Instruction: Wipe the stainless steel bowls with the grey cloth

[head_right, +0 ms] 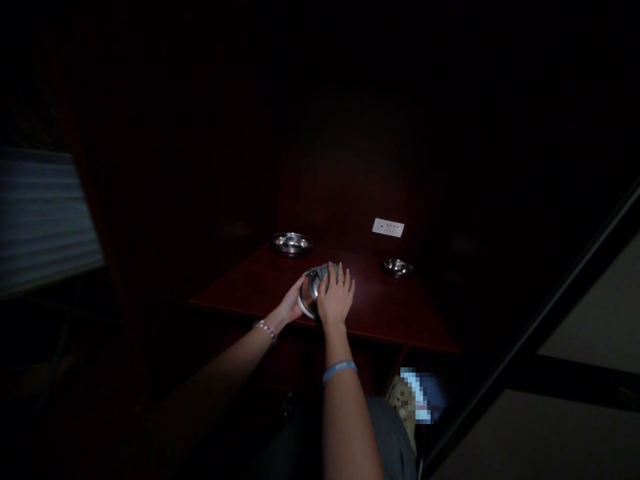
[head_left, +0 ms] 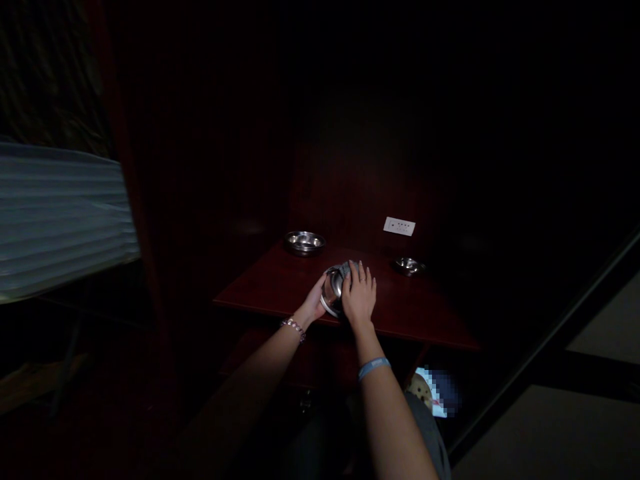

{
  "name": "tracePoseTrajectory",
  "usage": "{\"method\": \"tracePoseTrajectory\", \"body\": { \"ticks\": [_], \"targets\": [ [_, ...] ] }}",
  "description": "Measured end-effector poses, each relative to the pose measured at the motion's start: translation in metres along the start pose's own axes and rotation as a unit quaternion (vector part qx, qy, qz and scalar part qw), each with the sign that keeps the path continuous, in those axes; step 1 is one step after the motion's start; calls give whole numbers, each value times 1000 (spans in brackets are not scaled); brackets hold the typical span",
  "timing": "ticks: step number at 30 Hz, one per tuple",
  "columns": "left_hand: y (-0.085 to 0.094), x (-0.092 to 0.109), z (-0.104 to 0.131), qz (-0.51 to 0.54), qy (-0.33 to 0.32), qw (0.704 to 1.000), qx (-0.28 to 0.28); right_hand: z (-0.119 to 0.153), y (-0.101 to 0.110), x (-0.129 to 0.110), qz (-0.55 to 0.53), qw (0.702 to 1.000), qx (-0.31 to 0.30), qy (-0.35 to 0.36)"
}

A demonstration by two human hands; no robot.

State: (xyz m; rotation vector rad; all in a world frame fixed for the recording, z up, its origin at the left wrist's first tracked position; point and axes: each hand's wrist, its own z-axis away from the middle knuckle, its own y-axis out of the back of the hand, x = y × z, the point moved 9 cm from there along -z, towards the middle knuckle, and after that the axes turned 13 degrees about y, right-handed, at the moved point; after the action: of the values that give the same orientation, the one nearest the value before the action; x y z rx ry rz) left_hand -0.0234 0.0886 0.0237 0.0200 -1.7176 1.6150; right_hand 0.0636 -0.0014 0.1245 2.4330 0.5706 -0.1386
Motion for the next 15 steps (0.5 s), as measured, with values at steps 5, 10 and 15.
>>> {"method": "tracePoseTrajectory", "body": {
  "ticks": [5,10,15],
  "targets": [
    [4,1,-3,-1,1,1000,4,8,-5,34,-26,993,-25,-110],
    [8,4,-2,14,1,1000,18,24,-20,66,-90,964,-94,-231],
    [19,10,0,46,-20,997,64,28,-23,93,-175,934,-9,-311]
  ]
}}
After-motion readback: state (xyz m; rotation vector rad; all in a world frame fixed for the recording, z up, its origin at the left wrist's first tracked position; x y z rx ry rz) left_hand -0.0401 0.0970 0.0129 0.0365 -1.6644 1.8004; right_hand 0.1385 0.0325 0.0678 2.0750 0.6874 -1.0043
